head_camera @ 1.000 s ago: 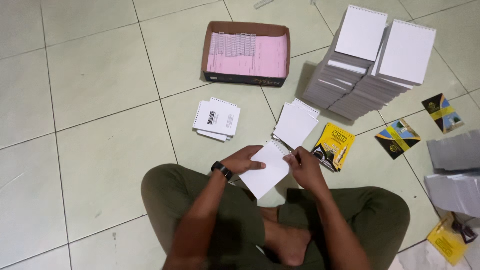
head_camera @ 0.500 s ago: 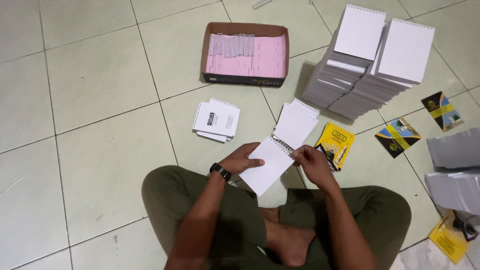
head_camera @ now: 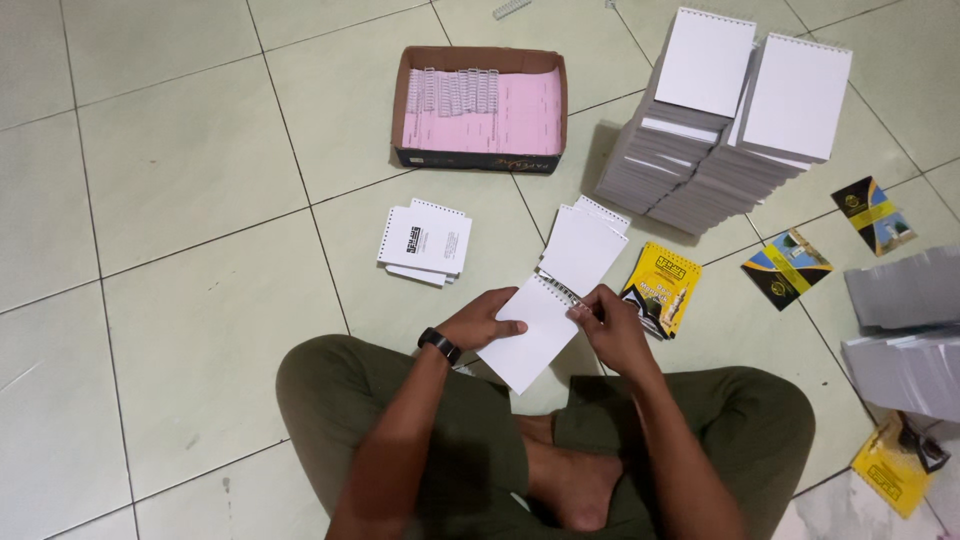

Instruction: The person sits on the floor and assembles spiral-bound notebooks by hand. They pick up loose spiral bindings and paper stacks, insert the spirals into the punched holes, and place the finished notebooks into a growing stack. The person also handles yellow covers and white paper stacks during the process.

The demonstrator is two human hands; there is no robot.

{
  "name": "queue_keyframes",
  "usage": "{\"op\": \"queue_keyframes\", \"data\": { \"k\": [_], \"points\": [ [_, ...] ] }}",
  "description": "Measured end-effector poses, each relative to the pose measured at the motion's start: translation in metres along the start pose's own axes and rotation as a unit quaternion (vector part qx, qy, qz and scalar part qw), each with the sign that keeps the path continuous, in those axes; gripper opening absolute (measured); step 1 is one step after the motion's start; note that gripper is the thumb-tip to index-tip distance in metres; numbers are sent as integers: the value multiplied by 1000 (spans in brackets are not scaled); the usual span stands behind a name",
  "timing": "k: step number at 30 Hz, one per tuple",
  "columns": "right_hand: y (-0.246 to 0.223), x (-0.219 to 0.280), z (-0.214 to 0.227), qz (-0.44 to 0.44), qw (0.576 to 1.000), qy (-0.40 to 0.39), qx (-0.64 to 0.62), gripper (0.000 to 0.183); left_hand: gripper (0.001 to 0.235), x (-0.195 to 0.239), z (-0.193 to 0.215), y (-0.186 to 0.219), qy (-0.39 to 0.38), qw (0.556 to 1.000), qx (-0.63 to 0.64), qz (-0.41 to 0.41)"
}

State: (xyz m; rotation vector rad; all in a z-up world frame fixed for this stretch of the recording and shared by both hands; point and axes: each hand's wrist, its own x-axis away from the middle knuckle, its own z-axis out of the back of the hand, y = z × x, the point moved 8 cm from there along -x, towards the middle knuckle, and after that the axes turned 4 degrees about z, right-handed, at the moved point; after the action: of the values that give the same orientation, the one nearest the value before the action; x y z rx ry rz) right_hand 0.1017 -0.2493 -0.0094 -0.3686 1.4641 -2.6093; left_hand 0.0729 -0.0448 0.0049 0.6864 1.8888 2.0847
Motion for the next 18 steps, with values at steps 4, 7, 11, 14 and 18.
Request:
{"op": "queue_keyframes", "data": {
  "k": [4, 7, 11, 14, 18],
  "points": [
    [6, 3, -4, -16, 996, 26, -89, 19, 35, 2, 4, 0, 9, 1000, 7, 1],
    [27, 1, -10, -21, 986, 23, -166, 19, 36, 0, 3, -2, 8, 1000, 8, -10],
    [1, 6, -7, -22, 987, -13, -162, 27, 48, 1, -3, -4, 2, 1000, -24, 8],
    [7, 3, -12, -20, 985, -36, -167, 23, 47, 1, -8, -5, -12, 999, -37, 11],
    [25, 0, -16, -2, 987, -36, -159, 23, 39, -5, -13, -11, -26, 999, -40, -12]
  ]
}}
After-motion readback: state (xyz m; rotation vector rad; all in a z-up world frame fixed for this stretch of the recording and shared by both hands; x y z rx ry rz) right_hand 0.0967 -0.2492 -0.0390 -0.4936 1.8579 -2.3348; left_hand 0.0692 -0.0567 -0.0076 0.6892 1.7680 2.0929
